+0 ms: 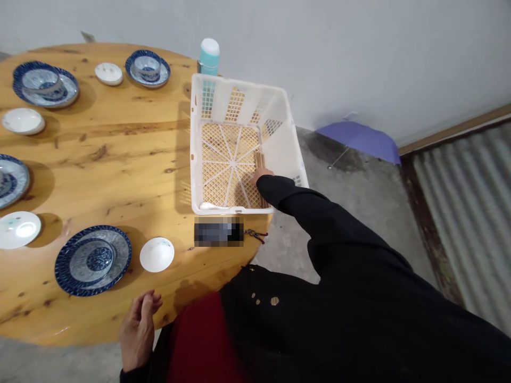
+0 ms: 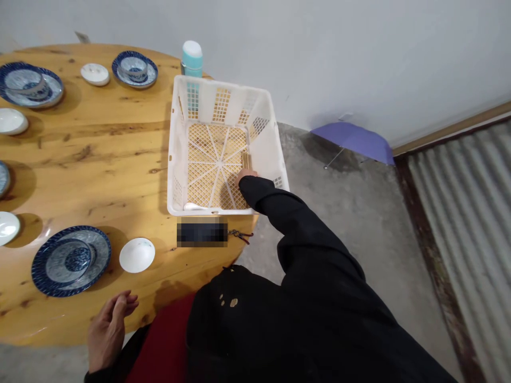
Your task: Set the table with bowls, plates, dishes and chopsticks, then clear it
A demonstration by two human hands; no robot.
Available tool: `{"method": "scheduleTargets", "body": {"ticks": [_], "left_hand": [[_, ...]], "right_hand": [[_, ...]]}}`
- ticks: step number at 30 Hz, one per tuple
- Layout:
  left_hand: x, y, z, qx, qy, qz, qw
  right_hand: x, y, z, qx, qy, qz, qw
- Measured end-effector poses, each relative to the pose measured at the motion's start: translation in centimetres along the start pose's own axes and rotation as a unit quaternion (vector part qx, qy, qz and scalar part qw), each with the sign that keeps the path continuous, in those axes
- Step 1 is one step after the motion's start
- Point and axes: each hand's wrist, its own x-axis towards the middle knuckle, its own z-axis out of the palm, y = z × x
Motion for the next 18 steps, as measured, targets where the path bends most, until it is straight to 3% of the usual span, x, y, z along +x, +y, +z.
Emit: {"method": "scheduleTargets", "body": {"ticks": [6, 18], "left_hand": [[-0.1, 0.5, 0.1, 0.004, 0.0, -0.003, 1.0], [-1.1, 0.3, 0.3, -0.005, 0.022, -0.002, 1.0]], "right_hand": [[-0.3, 0.4, 0.3, -0.003, 0.02, 0.05, 0.999], [-0.6, 0.1, 1.5, -0.043, 0.04, 0.021, 0.998]]}}
